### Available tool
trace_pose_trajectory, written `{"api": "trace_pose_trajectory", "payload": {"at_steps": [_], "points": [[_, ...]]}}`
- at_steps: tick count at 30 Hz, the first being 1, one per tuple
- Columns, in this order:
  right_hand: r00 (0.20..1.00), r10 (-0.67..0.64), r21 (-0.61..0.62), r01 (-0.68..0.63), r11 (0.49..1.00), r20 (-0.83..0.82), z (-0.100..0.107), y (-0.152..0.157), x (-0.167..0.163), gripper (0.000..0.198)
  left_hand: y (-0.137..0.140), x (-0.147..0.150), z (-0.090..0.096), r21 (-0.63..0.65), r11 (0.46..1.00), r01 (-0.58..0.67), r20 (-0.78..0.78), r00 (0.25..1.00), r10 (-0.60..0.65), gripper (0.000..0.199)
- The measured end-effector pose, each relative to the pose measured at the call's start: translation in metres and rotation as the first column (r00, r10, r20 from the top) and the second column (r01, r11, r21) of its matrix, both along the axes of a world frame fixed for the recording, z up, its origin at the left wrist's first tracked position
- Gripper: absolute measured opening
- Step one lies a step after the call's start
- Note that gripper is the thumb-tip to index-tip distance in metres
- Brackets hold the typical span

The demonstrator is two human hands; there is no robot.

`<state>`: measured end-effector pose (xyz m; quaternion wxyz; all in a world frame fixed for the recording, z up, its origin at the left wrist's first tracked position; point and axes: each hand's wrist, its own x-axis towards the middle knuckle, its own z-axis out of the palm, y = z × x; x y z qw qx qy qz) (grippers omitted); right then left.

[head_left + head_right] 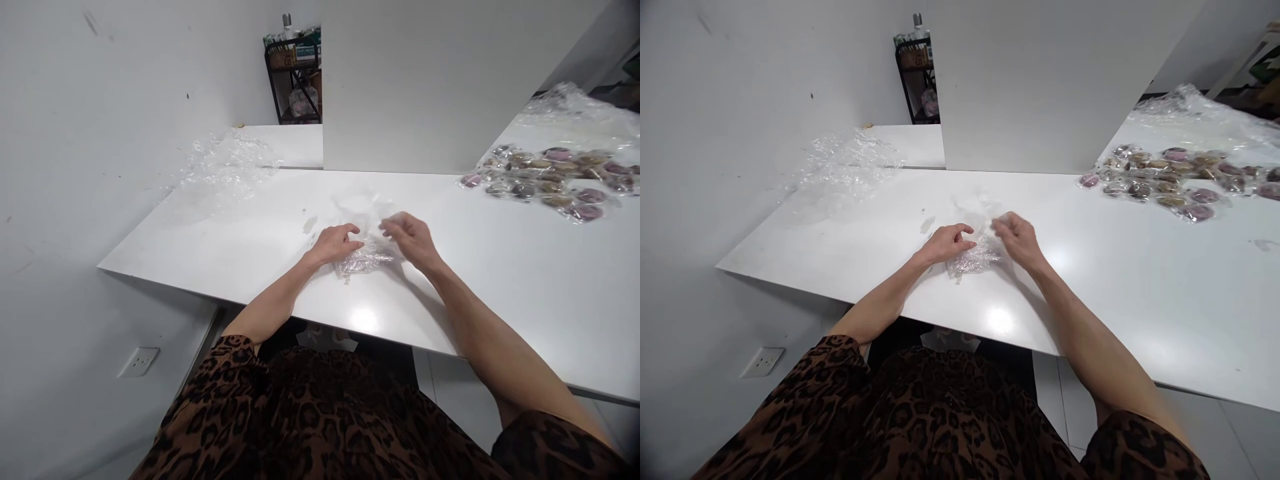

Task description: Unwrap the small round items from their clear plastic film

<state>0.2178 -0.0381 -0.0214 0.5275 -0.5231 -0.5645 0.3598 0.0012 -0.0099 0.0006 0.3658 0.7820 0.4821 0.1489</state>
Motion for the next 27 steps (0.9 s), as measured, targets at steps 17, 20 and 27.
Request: {"api": "trace_pose_trajectory", "payload": {"at_steps": [17,20,27], "points": [[0.593,-0.361,-0.267,0.243,0.932,-0.72,0.004,0.026,0.04,0.026,0.006,0.002,0.0,-0.449,0.888,-0.102,0.626,0.673,0.394,0.019],[0.607,-0.326,-0.231,0.233,0.945,-0.725,-0.001,0.027,0.044,0.022,0.01,-0.002,0.008,-0.509,0.853,-0.117,0.684,0.546,0.484,0.021],[0.615,-0.291,-0.179,0.238,0.955,-0.733,-0.007,0.029,0.047,0.018,0.02,-0.016,0.009,-0.554,0.832,-0.011,0.693,0.548,0.468,0.029]]}}
